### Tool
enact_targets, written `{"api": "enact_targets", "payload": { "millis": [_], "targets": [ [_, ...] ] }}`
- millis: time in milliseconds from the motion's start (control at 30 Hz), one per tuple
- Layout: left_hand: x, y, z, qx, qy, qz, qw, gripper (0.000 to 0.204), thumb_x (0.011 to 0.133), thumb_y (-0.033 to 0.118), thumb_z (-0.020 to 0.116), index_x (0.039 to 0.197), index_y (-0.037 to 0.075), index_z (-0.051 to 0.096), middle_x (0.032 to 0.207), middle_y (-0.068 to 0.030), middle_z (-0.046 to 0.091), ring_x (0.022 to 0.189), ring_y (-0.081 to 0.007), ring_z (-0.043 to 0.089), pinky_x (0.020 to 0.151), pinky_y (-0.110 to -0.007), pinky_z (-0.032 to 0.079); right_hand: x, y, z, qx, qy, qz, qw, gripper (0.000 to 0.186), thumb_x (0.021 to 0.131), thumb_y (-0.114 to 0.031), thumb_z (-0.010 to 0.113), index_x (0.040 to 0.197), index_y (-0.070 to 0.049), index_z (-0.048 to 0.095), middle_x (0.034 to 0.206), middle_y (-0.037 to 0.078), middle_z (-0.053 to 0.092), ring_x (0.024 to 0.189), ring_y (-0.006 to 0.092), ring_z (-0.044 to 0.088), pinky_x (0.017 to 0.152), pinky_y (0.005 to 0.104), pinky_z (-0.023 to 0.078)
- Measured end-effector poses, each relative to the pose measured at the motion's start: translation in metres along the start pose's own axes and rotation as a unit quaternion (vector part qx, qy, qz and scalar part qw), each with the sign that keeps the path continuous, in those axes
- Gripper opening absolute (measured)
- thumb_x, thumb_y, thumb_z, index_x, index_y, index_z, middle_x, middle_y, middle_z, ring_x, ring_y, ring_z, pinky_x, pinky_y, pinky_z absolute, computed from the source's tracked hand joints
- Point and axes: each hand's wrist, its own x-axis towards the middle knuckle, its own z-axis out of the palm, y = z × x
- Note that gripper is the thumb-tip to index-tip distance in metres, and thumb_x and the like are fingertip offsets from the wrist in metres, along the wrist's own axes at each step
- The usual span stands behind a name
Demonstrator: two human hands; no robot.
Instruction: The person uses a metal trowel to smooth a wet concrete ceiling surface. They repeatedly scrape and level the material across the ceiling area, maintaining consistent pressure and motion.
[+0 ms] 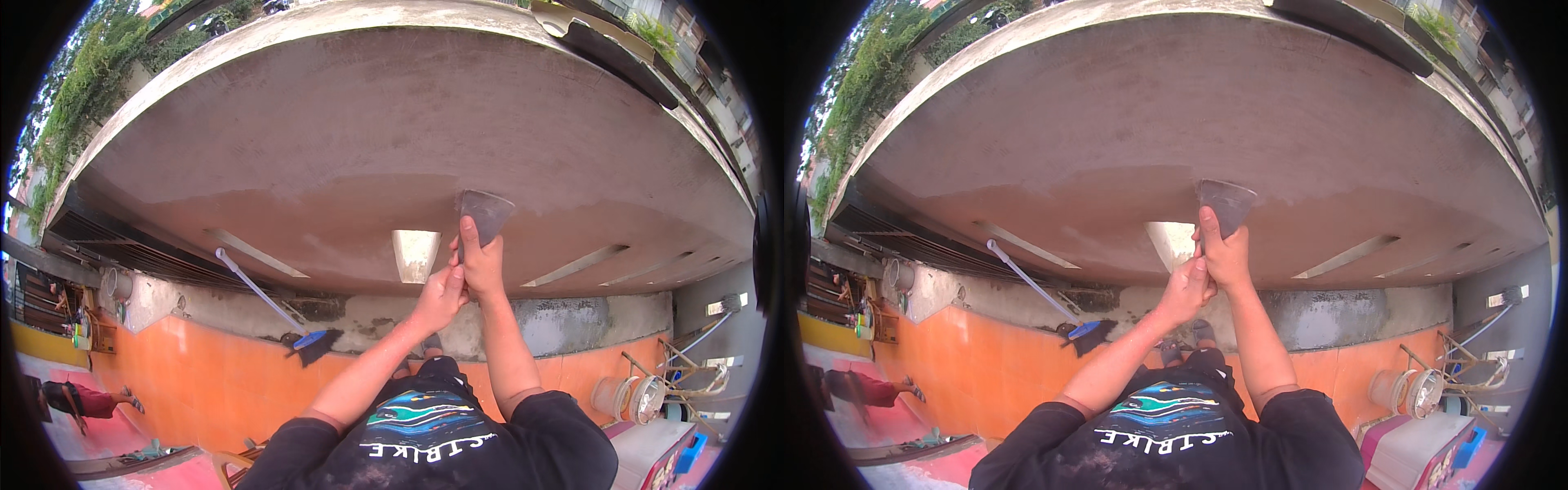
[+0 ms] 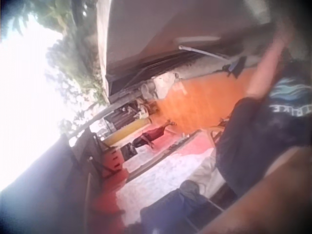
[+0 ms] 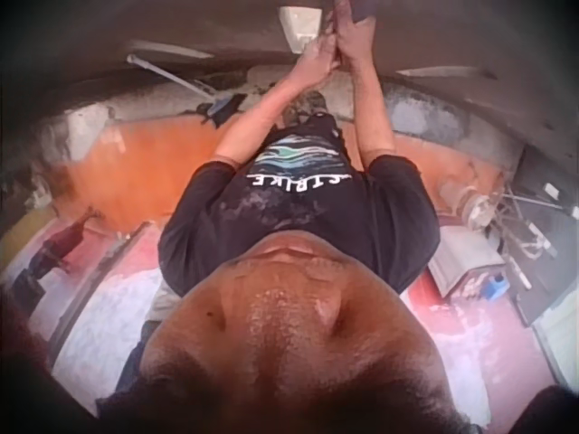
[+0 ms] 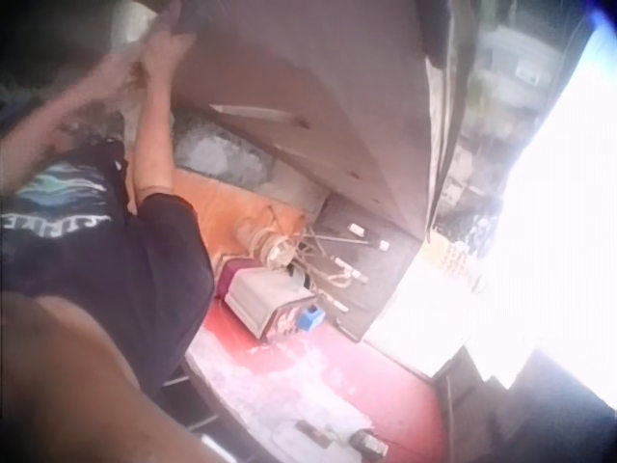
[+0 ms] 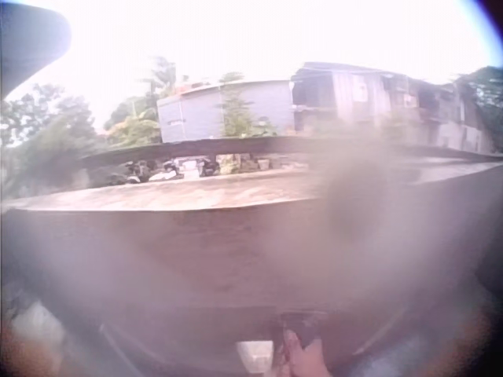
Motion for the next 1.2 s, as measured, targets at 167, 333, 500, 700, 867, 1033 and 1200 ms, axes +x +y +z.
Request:
{"api": "enact_targets", "payload": {
  "millis": [167,333,500,700,867,1033,1200],
  "targets": [
    [0.027,0.056,0.007,0.002,-0.068,0.086,0.994,0.042,0.105,0.039,0.038,0.091,0.001,0.049,0.07,0.0025,0.045,0.06,-0.007,0.041,0.055,-0.024,0.036,0.019,-0.072,-0.008,0.063,-0.06,-0.19,0.978,0.047,0.097,-0.041,0.058,0.069,-0.003,0.056,0.05,0.003,0.05,0.044,0.0106,0.052,0.042,0.025,0.041],
    [-0.032,0.002,0.007,-0.005,-0.01,-0.028,1.0,0.046,0.104,0.047,0.034,0.09,0.005,0.047,0.066,0.0024,0.043,0.054,-0.0058,0.037,0.048,-0.023,0.031,-0.024,-0.007,-0.004,-0.004,-0.007,0.016,1.0,0.046,0.095,-0.043,0.059,0.071,-0.004,0.055,0.056,0.005,0.054,0.043,0.0104,0.053,0.041,0.025,0.043],
    [-0.036,-0.064,-0.011,-0.03,0.031,-0.083,0.996,0.049,0.103,0.05,0.03,0.091,0.006,0.047,0.063,0.0017,0.043,0.05,-0.0051,0.035,0.043,-0.022,0.028,-0.012,0.068,-0.021,-0.016,-0.063,0.037,0.997,0.048,0.095,-0.045,0.059,0.074,-0.003,0.056,0.059,0.005,0.057,0.044,0.0102,0.053,0.042,0.0249,0.042],
    [-0.015,-0.039,-0.009,0.02,0.034,-0.118,0.992,0.052,0.103,0.052,0.029,0.09,0.006,0.048,0.061,0.002,0.043,0.051,-0.0054,0.036,0.044,-0.023,0.029,-0.006,0.043,-0.007,-0.01,-0.038,0.008,0.999,0.05,0.095,-0.047,0.059,0.071,-0.003,0.057,0.056,0.004,0.056,0.045,0.0108,0.054,0.043,0.0246,0.042],
    [0.021,0.029,0.003,0.009,-0.034,0.07,0.997,0.043,0.104,0.041,0.04,0.088,0.002,0.049,0.068,0.0028,0.044,0.059,-0.0073,0.04,0.054,-0.024,0.037,0.017,-0.047,-0.012,0.047,-0.053,-0.11,0.991,0.047,0.095,-0.043,0.06,0.071,-0.003,0.055,0.057,0.004,0.055,0.046,0.0108,0.054,0.044,0.025,0.043],
    [-0.016,0.011,0.022,-0.045,-0.003,-0.008,0.999,0.042,0.104,0.04,0.038,0.092,0.002,0.049,0.072,0.0015,0.046,0.058,-0.0064,0.04,0.051,-0.023,0.035,-0.008,-0.026,-0.02,-0.013,-0.057,0.017,0.998,0.043,0.096,-0.039,0.059,0.074,-0.003,0.056,0.061,0.005,0.056,0.046,0.0102,0.054,0.042,0.025,0.042],
    [-0.035,-0.056,0.002,-0.079,0.045,-0.118,0.989,0.045,0.104,0.045,0.035,0.09,0.005,0.049,0.067,0.0018,0.044,0.055,-0.0053,0.04,0.047,-0.022,0.031,-0.01,0.055,-0.028,-0.05,-0.096,0.057,0.992,0.048,0.095,-0.046,0.058,0.076,-0.002,0.057,0.062,0.005,0.057,0.047,0.0099,0.055,0.043,0.025,0.042]
  ]
}}
